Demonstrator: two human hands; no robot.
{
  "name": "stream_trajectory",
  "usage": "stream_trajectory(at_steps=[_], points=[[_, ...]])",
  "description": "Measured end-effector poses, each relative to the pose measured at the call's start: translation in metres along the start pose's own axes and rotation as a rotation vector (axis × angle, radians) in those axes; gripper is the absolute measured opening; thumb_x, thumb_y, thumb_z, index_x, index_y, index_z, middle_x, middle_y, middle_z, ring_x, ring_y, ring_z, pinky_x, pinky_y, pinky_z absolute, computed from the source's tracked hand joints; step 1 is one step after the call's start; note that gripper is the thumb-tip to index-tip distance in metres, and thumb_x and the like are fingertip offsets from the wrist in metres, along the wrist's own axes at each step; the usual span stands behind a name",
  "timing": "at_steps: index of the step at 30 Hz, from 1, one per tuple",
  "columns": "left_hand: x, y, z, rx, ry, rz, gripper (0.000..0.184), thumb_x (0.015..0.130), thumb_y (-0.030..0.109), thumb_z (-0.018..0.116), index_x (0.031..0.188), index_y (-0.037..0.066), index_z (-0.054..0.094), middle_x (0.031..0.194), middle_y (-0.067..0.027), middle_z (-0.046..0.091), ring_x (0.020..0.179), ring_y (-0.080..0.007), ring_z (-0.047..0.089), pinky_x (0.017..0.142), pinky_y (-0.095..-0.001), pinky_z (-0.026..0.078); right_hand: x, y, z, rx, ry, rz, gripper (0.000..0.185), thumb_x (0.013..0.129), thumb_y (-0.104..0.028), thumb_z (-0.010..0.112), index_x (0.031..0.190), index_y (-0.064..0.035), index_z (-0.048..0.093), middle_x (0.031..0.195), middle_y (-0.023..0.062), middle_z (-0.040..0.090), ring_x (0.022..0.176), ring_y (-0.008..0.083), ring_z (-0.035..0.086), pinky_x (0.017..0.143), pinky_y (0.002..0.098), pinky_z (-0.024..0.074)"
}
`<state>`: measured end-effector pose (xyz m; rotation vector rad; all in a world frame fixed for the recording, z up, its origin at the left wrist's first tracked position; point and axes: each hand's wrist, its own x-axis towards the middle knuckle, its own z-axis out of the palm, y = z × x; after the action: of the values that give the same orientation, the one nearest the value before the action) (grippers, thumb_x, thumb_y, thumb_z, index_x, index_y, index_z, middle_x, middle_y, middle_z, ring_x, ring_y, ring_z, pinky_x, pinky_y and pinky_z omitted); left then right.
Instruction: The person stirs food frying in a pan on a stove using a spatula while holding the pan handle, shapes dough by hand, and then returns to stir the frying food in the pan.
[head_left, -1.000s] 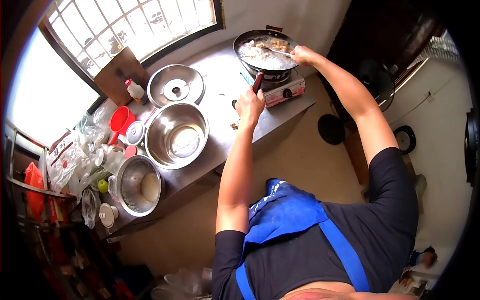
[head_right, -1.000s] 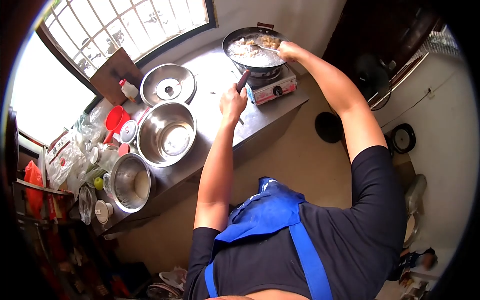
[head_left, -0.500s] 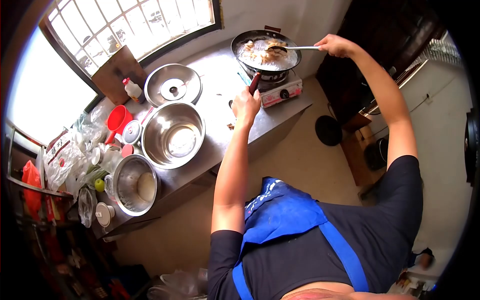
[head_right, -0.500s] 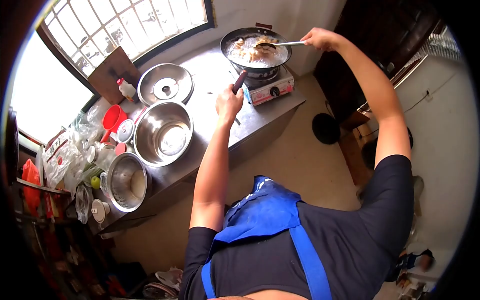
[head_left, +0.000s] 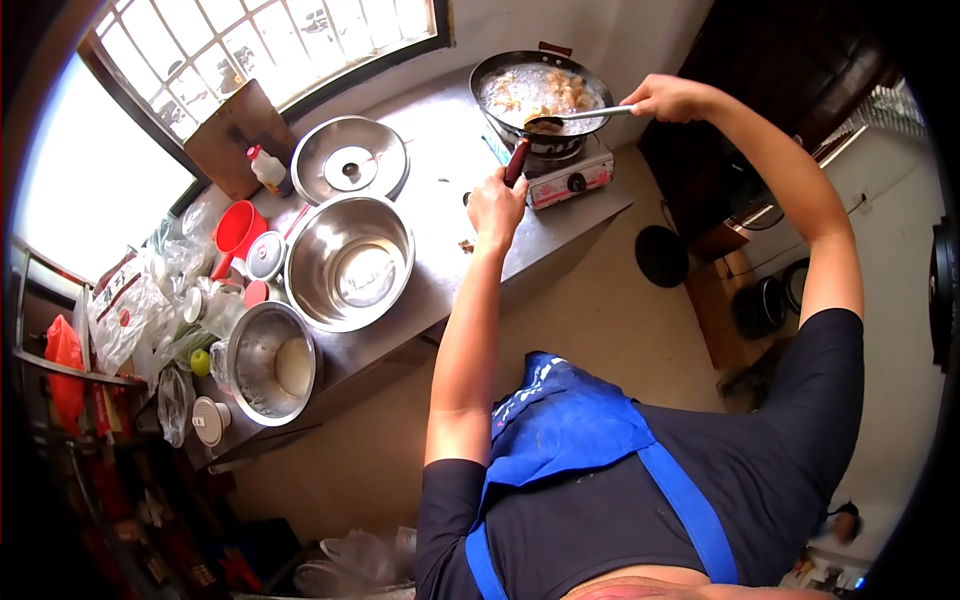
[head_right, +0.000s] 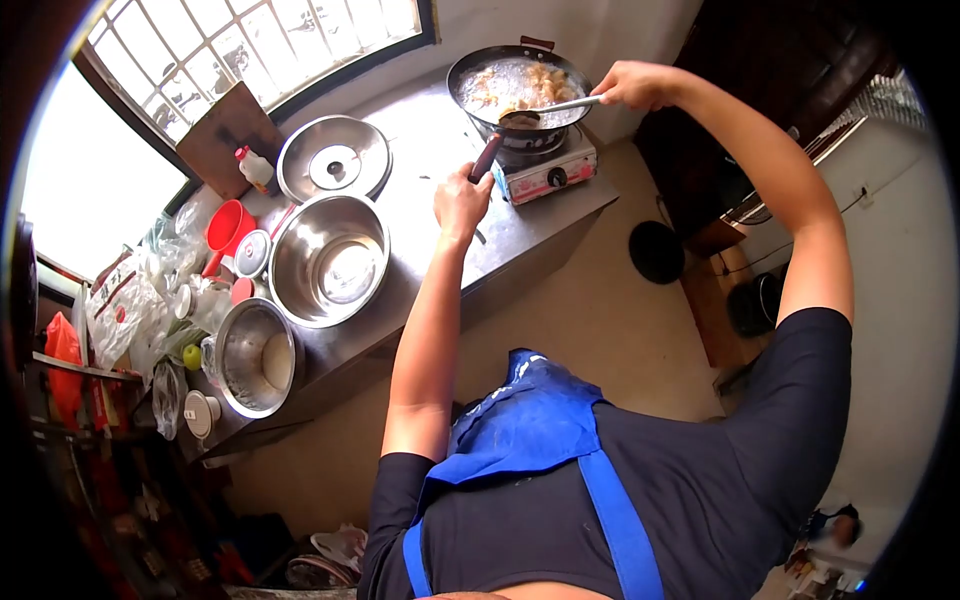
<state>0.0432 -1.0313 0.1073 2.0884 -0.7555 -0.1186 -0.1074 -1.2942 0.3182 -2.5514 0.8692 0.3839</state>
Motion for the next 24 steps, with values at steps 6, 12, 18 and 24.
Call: stream_trajectory(at_steps=[6, 12, 18, 24], points=[[0.002, -0.004, -0.002, 0.024, -0.001, 0.055, 0.032, 0.084, 0.035, 0.068, 0.1, 0.008, 0.075, 0.088, -0.0217, 0.073, 0.083, -0.0405, 0.071, 0.077, -0.0485, 0.056, 0.039, -0.012, 0.076, -0.088, 0.164, -0.198, 0.032, 0.098, -0.017, 0.056, 0.125, -0.0034, 0.069, 0.072, 0.0114, 0.065, 0.066, 0.019, 0.061, 0.064, 0.0378, 0.0509], [0.0, -0.005, 0.001, -0.016, -0.02, 0.075, 0.033, 0.083, 0.034, 0.069, 0.099, 0.006, 0.074, 0.088, -0.0214, 0.073, 0.085, -0.0402, 0.071, 0.079, -0.049, 0.056, 0.043, -0.043, 0.137, -0.158, 0.289, -0.031, 0.022, 0.092, -0.012, 0.055, 0.102, 0.0008, 0.07, 0.102, 0.0261, 0.071, 0.099, 0.041, 0.069, 0.087, 0.0478, 0.0548], [0.009, -0.017, 0.008, 0.0, 0.04, 0.169, 0.035, 0.085, 0.037, 0.068, 0.099, 0.006, 0.074, 0.078, -0.0211, 0.071, 0.078, -0.0399, 0.071, 0.074, -0.0487, 0.056, 0.063, -0.063, 0.174, -0.148, 0.402, 0.073, 0.025, 0.091, -0.016, 0.055, 0.104, -0.0002, 0.07, 0.103, 0.0254, 0.071, 0.102, 0.0415, 0.068, 0.088, 0.0524, 0.054], [0.004, -0.013, 0.005, -0.006, 0.005, 0.115, 0.033, 0.084, 0.034, 0.069, 0.098, 0.005, 0.073, 0.087, -0.0218, 0.072, 0.085, -0.0409, 0.071, 0.08, -0.05, 0.056, 0.093, -0.088, 0.19, -0.003, 0.464, 0.215, 0.03, 0.089, -0.014, 0.06, 0.114, -0.0007, 0.071, 0.122, 0.0237, 0.068, 0.118, 0.0393, 0.064, 0.098, 0.0495, 0.0526]])
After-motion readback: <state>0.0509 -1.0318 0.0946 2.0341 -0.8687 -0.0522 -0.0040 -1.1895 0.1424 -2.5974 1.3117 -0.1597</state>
